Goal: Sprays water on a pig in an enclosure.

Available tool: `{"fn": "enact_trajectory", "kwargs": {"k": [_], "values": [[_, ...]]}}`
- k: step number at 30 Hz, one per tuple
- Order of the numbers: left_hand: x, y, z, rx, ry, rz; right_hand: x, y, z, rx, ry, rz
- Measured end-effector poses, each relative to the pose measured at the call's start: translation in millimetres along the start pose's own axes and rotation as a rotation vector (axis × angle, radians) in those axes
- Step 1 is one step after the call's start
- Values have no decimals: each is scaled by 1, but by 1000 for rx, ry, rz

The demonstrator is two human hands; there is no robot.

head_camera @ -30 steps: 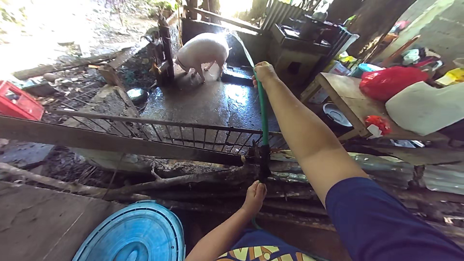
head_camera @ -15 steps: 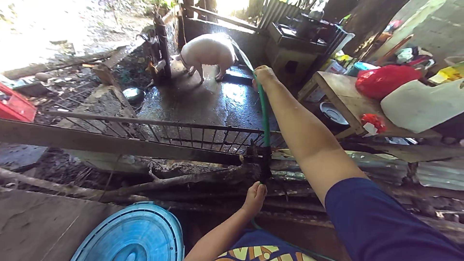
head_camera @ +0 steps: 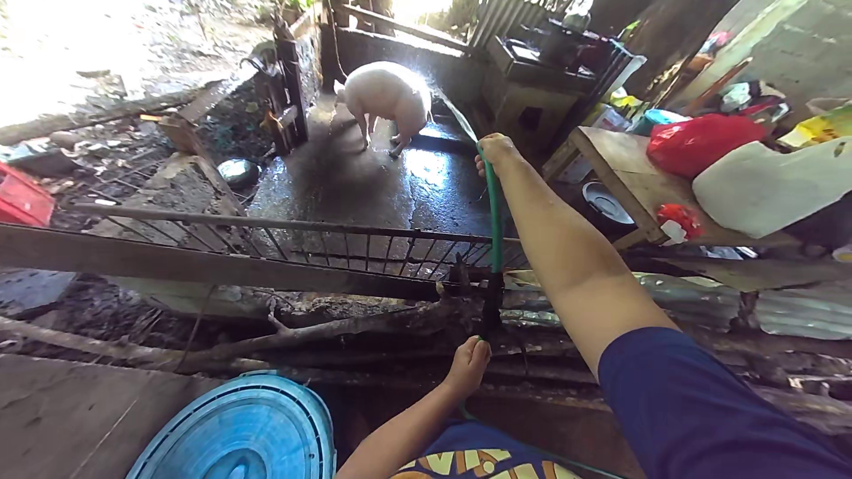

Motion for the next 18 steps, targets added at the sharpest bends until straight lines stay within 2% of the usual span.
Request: {"fn": "enact_trajectory", "kwargs": {"k": [18], "values": [[-1,-3,4,-1,22,79,21,26,-26,-39,-107,-102]]}}
Point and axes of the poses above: each hand's wrist, its own x-axis away from the middle knuckle, its own y-axis out of the palm, z = x × y, the point moved 2 cm from there along -x, towards the middle knuckle, and after that the axes turned 14 degrees about -x, right-handed, at the moved point
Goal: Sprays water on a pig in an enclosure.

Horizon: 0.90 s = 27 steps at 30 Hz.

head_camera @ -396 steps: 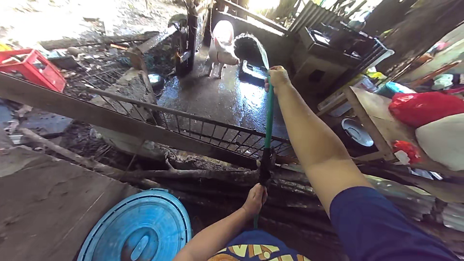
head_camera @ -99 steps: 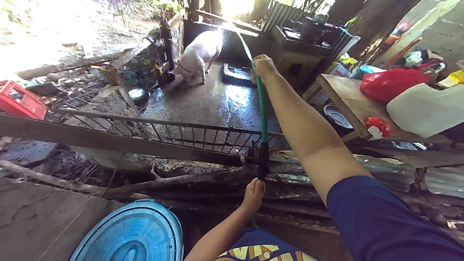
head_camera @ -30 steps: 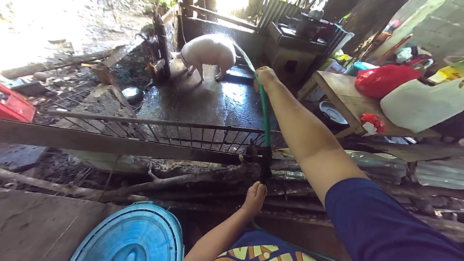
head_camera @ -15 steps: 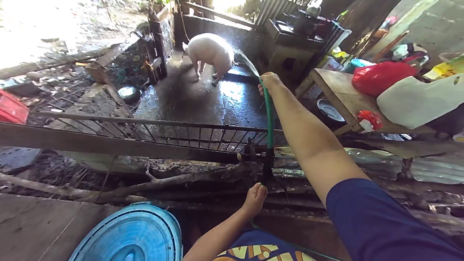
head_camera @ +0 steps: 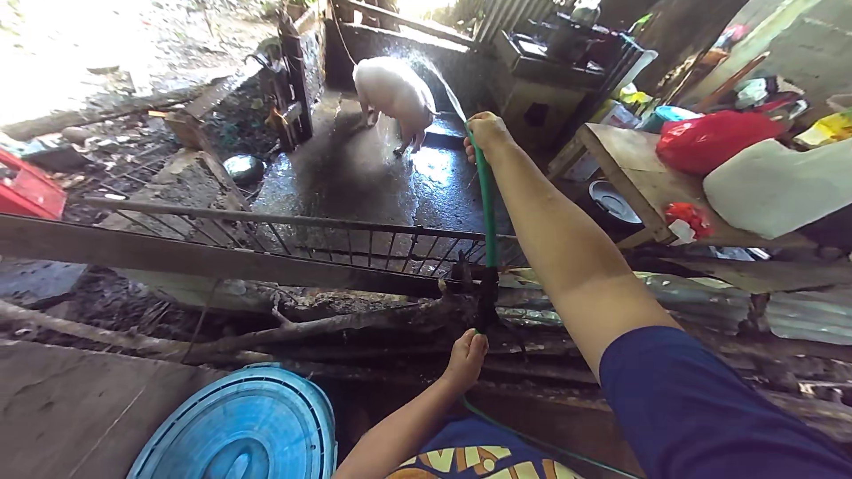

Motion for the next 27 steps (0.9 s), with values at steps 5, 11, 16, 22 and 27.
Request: {"fn": "enact_trajectory", "kwargs": {"k": [5,11,16,22,27], "values": [[1,-1,0,-11,8,21,8,8,-5,5,-31,-36],[1,-5,2,-8,25,66,10,19,-13,-11,-54,-58],[-1,-11,3,-2,39,96,15,28,-21,-20,-81,-81],[0,-15,4,12,41,107,17,39,-25,-9,-93,-97],[0,-19,4,19,39,114,19,45,-27,-11,-86,-97]]}}
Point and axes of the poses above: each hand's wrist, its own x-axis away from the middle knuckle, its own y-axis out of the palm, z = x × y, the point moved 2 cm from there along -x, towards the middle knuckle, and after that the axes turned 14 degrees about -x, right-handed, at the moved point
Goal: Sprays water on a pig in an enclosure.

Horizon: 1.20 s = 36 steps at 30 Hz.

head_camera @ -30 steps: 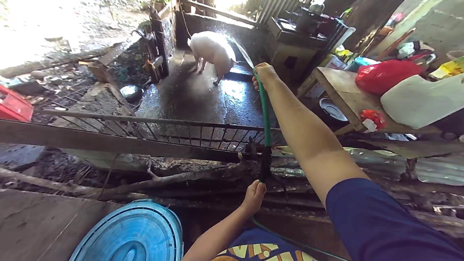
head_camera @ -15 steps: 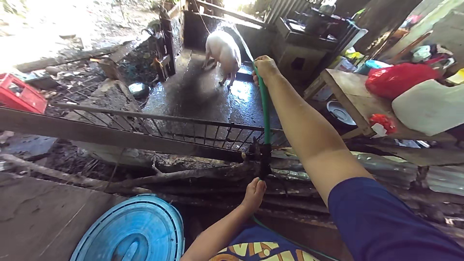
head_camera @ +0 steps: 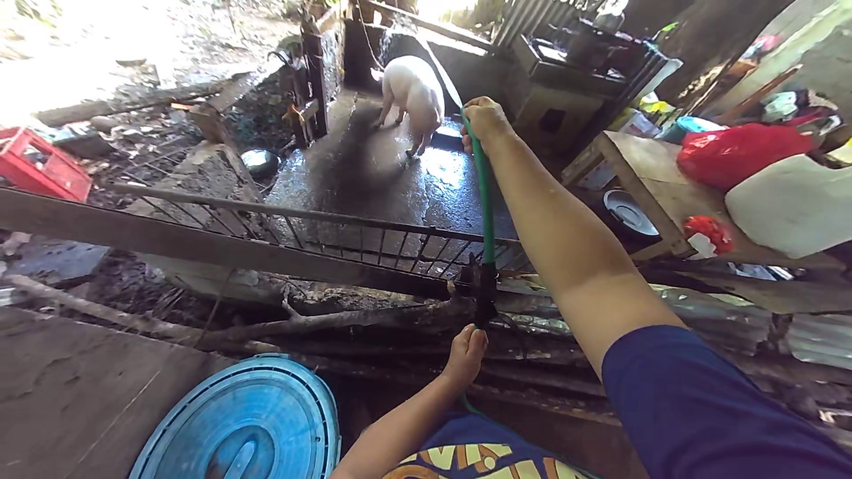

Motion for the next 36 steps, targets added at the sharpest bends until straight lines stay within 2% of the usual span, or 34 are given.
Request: {"fn": "enact_trajectory", "kwargs": {"k": [21,36], "values": [[-4,-7,2,30,3,16,-1,12,-9,-40,-24,-31],[-3,-8,2,28,-30,-8,-9,10,3,-54,5,-19]]}}
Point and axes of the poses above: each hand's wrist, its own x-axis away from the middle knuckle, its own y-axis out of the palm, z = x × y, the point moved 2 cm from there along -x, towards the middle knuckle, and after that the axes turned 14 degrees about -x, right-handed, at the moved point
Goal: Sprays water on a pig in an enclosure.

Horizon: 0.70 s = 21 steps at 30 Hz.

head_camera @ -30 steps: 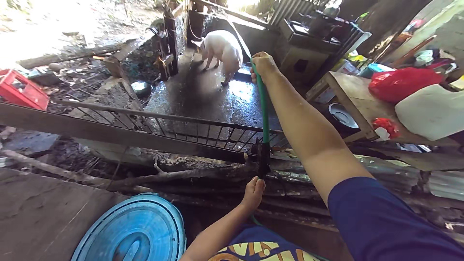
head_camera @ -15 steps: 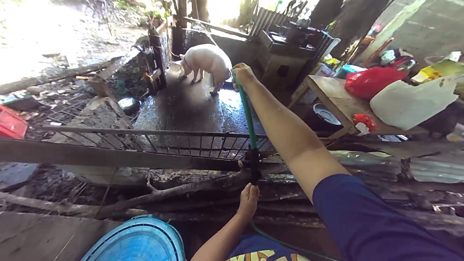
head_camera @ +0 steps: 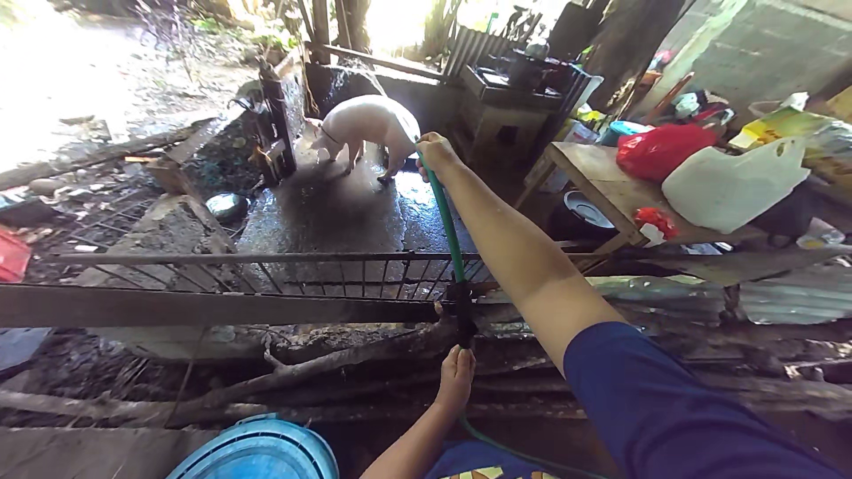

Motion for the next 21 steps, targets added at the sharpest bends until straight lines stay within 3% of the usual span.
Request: {"fn": "enact_trajectory", "kwargs": {"k": [21], "values": [[-3,-24,2,13,4,11,-5,24,-5,17,11,14]]}}
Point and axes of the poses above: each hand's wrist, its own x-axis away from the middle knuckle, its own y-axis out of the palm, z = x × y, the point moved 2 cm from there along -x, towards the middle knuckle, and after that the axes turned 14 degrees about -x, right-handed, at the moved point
